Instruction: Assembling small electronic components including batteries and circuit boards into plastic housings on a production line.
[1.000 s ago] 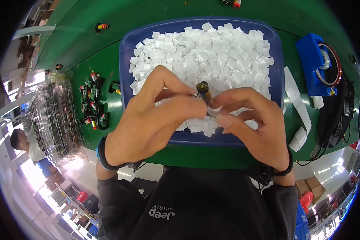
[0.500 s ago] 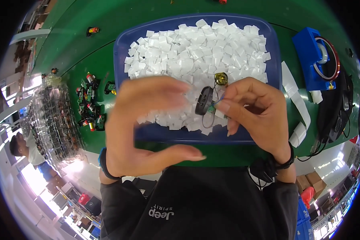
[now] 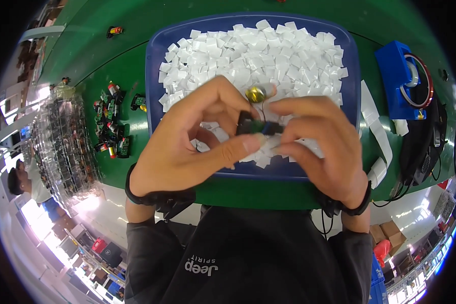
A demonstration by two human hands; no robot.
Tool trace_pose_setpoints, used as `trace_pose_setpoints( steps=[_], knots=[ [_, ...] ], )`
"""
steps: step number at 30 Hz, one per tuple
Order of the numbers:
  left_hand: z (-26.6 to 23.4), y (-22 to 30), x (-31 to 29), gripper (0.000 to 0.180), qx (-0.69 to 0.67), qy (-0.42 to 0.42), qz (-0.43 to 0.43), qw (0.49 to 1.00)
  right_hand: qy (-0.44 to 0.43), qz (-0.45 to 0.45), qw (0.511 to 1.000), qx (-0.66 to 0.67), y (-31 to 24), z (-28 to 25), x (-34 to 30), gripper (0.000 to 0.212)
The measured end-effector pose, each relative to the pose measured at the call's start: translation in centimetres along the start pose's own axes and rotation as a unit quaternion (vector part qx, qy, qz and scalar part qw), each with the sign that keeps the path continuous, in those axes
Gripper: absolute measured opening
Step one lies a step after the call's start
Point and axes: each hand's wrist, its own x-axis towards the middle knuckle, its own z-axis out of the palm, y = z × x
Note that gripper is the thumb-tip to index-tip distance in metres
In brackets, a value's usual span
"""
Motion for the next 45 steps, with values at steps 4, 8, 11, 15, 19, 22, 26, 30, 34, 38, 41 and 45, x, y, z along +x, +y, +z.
trace_pose_setpoints(
  steps=[4, 8, 11, 15, 19, 22, 26, 30, 34, 38, 41, 45],
  knots=[
    [-0.2, -0.4, 0.2, 0.031, 0.032, -0.011, 0.042, 0.999, 0.061, 0.103, 0.985, -0.126, 0.3, -0.9, -0.2, 0.034],
    [0.3, -0.8, 0.5, 0.028, 0.075, -0.040, 0.095, 0.992, 0.062, 0.088, 0.994, 0.018, -0.8, 0.0, 0.9, 0.034],
    [0.4, -0.9, 0.5, 0.025, 0.070, -0.032, 0.066, 0.995, 0.007, 0.107, 0.993, 0.051, -0.2, -0.1, -0.1, 0.033],
    [0.8, -2.0, 0.7, 0.018, 0.087, 0.007, 0.089, 0.992, -0.012, 0.099, 0.994, 0.053, -0.2, -0.3, -0.2, 0.034],
    [1.3, -2.2, 0.5, 0.014, 0.089, 0.031, 0.120, 0.988, 0.010, 0.113, 0.993, 0.029, -0.6, 0.4, 0.1, 0.035],
    [1.4, -1.9, 0.5, 0.012, 0.080, 0.026, 0.107, 0.991, 0.021, 0.121, 0.992, 0.029, -0.2, 0.8, -0.1, 0.035],
    [1.3, -2.2, 0.5, 0.010, 0.044, 0.003, 0.062, 0.997, 0.016, 0.068, 0.998, 0.008, 0.2, 0.8, -0.1, 0.036],
    [0.1, -2.9, 1.3, 0.011, -0.079, -0.052, 0.040, 0.995, 0.004, -0.045, 0.996, -0.079, 0.3, 1.1, 0.0, 0.035],
    [-0.2, -2.7, 1.6, 0.020, -0.266, -0.109, -0.002, 0.958, 0.017, -0.098, 0.990, -0.101, 0.2, 1.4, -0.2, 0.028],
    [0.2, -2.0, 1.2, 0.028, -0.277, -0.054, 0.003, 0.959, 0.034, -0.088, 0.989, -0.114, -0.5, 1.0, 0.0, 0.027],
    [0.1, -1.5, 1.0, 0.031, -0.119, -0.014, 0.070, 0.990, 0.027, -0.044, 0.992, -0.111, -1.0, 0.8, -0.1, 0.032],
    [-0.6, -0.9, 0.7, 0.030, -0.108, -0.061, -0.021, 0.992, 0.051, -0.032, 0.993, -0.100, -0.9, 0.8, -0.5, 0.032]
  ],
)
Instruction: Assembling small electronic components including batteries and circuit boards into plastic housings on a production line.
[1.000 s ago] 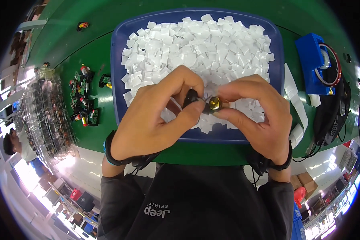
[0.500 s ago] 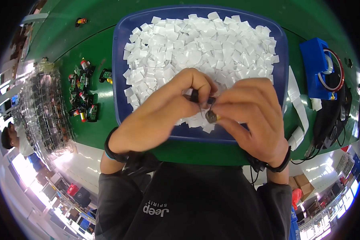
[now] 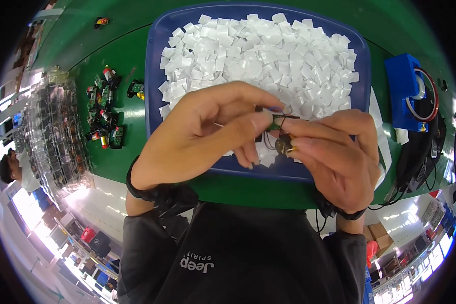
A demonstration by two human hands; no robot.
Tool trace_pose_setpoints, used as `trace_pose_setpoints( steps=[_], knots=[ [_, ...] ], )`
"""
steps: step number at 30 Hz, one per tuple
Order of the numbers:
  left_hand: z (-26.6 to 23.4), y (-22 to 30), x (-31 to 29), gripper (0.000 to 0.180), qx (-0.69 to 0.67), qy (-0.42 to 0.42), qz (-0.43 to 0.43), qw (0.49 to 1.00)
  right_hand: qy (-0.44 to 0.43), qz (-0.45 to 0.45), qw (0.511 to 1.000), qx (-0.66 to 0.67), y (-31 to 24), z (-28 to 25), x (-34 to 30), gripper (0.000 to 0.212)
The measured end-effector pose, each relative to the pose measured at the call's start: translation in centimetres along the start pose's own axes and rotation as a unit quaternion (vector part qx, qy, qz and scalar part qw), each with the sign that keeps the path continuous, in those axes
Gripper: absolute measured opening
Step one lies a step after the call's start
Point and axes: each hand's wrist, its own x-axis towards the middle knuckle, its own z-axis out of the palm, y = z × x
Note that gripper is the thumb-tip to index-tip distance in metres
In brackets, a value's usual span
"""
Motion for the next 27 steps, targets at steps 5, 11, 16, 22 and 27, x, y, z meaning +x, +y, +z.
trace_pose_setpoints(
  steps=[5, 11, 16, 22, 27],
  knots=[
    [0.5, -1.3, 0.4, 0.028, -0.008, 0.000, 0.017, 1.000, -0.021, -0.024, 0.999, -0.043, -0.4, 0.0, 0.0, 0.033],
    [0.9, -1.8, 0.3, 0.033, 0.108, 0.049, 0.034, 0.992, -0.035, -0.079, 0.988, -0.127, 0.3, 0.8, 0.0, 0.029],
    [0.7, -2.1, 0.4, 0.032, 0.048, 0.052, 0.035, 0.997, -0.039, -0.048, 0.989, -0.135, -0.2, 0.7, 0.1, 0.028],
    [0.4, -1.5, -0.1, 0.032, 0.093, 0.023, 0.053, 0.994, -0.002, -0.014, 0.997, -0.081, -0.5, 0.5, -0.1, 0.036],
    [0.4, -1.6, 0.1, 0.035, 0.138, 0.010, 0.070, 0.988, 0.009, -0.008, 0.995, -0.099, -0.8, 0.5, 0.0, 0.041]
  ],
)
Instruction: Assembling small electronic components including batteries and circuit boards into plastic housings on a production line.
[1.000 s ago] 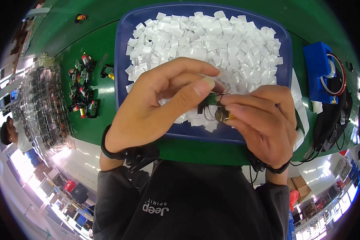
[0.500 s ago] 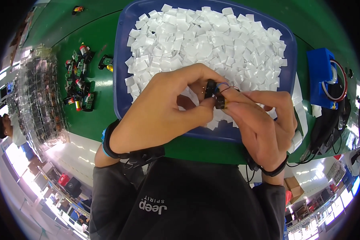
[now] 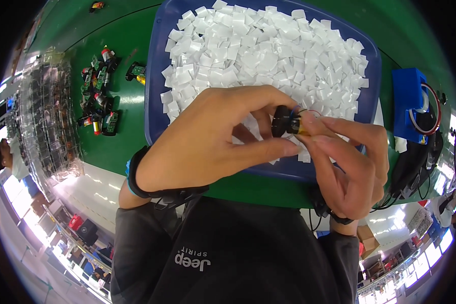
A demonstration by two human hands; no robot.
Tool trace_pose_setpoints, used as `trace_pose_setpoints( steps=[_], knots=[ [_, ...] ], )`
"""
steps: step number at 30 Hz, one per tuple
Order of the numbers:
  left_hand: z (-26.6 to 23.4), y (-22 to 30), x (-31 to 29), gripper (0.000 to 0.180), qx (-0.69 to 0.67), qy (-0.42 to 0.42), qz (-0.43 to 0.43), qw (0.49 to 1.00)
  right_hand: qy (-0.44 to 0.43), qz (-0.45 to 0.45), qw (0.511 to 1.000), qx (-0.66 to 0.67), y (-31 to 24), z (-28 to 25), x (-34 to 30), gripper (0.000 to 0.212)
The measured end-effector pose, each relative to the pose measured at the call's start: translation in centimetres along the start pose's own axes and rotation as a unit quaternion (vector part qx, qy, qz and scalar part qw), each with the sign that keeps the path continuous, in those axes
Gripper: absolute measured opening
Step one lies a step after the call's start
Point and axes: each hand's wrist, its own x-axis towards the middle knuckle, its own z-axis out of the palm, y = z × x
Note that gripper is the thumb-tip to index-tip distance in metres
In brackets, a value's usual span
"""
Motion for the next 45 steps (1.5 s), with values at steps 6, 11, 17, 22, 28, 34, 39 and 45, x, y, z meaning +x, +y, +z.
trace_pose_setpoints(
  steps=[6, 11, 17, 22, 28, 34, 39, 45],
  knots=[
    [0.9, -0.6, 0.4, 0.035, -0.017, 0.059, 0.053, 0.997, -0.039, -0.030, 0.999, 0.008, 0.4, -1.2, 2.0, 0.042],
    [0.8, -0.5, 0.3, 0.035, -0.129, 0.100, 0.106, 0.981, -0.068, 0.108, 0.976, 0.179, 0.9, -1.9, 0.6, 0.036],
    [1.5, -0.9, 0.7, 0.038, -0.077, 0.107, 0.157, 0.979, -0.032, 0.225, 0.909, 0.349, 0.0, -0.8, -0.2, 0.025],
    [1.4, -1.0, 0.8, 0.032, 0.038, 0.130, 0.240, 0.961, 0.001, 0.234, 0.904, 0.359, -0.3, -0.5, -0.1, 0.015],
    [1.2, -1.0, 0.9, 0.036, 0.197, 0.150, 0.306, 0.919, -0.054, 0.307, 0.853, 0.418, 0.0, -0.8, 0.0, 0.013],
    [1.3, 1.0, 0.7, 0.032, 0.314, 0.149, 0.302, 0.888, -0.042, 0.371, 0.786, 0.493, -0.7, -0.3, 0.2, 0.019],
    [-0.8, 2.5, 2.1, 0.027, 0.331, 0.219, 0.245, 0.884, -0.070, 0.353, 0.779, 0.514, -0.1, -0.8, -0.3, 0.026],
    [-19.3, 0.2, 9.5, 0.024, 0.359, 0.199, 0.050, 0.910, -0.056, 0.348, 0.766, 0.538, -0.6, -0.9, -0.5, 0.020]
  ],
)
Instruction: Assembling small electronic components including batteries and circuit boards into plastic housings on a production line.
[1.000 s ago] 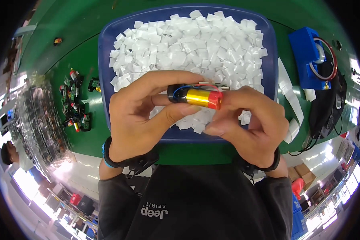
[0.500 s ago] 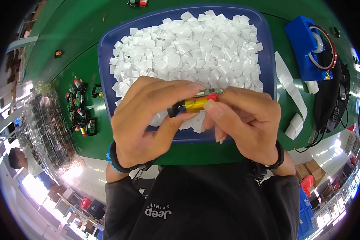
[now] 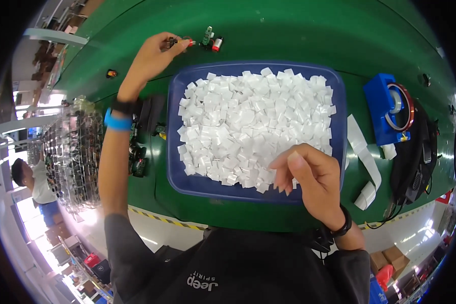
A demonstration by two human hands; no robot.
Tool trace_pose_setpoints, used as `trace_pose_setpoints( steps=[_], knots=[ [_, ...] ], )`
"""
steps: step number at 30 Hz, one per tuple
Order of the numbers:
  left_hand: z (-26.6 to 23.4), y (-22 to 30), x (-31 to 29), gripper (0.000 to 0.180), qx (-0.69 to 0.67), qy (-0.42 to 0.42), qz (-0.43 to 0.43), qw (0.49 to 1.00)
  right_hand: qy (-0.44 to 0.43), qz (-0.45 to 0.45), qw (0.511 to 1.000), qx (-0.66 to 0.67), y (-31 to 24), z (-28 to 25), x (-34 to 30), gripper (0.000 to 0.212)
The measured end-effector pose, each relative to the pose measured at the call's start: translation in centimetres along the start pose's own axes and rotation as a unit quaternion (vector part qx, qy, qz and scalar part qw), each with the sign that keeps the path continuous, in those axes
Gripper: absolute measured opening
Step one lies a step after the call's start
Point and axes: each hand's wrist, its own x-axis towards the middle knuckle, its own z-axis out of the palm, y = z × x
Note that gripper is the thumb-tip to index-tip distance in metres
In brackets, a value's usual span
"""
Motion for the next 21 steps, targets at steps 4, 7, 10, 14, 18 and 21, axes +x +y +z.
trace_pose_setpoints(
  steps=[4, 7, 10, 14, 18, 21],
  knots=[
    [2.2, -4.4, 1.9, 0.025, 0.285, 0.172, 0.066, 0.941, 0.016, 0.006, 1.000, -0.023, -0.2, -0.4, 0.1, 0.024],
    [3.1, -3.5, 2.4, 0.025, 0.370, 0.218, 0.143, 0.892, 0.027, 0.005, 0.999, -0.026, -0.5, -0.3, 0.2, 0.029],
    [3.1, -1.7, 2.2, 0.026, 0.287, 0.129, 0.191, 0.930, 0.029, -0.004, 0.999, -0.041, -0.4, -0.2, 0.0, 0.028],
    [2.4, 0.7, 0.3, 0.021, 0.314, 0.131, 0.237, 0.910, 0.034, -0.012, 0.998, -0.059, -0.3, -0.3, 0.1, 0.028],
    [2.6, 4.7, -2.6, 0.019, 0.147, 0.055, 0.228, 0.961, 0.018, -0.020, 0.997, -0.071, -0.2, -0.5, 0.2, 0.023],
    [3.9, 9.2, -5.8, 0.024, 0.026, 0.143, 0.207, 0.967, 0.033, -0.005, 0.998, -0.054, 0.2, -0.6, 0.3, 0.019]
  ],
)
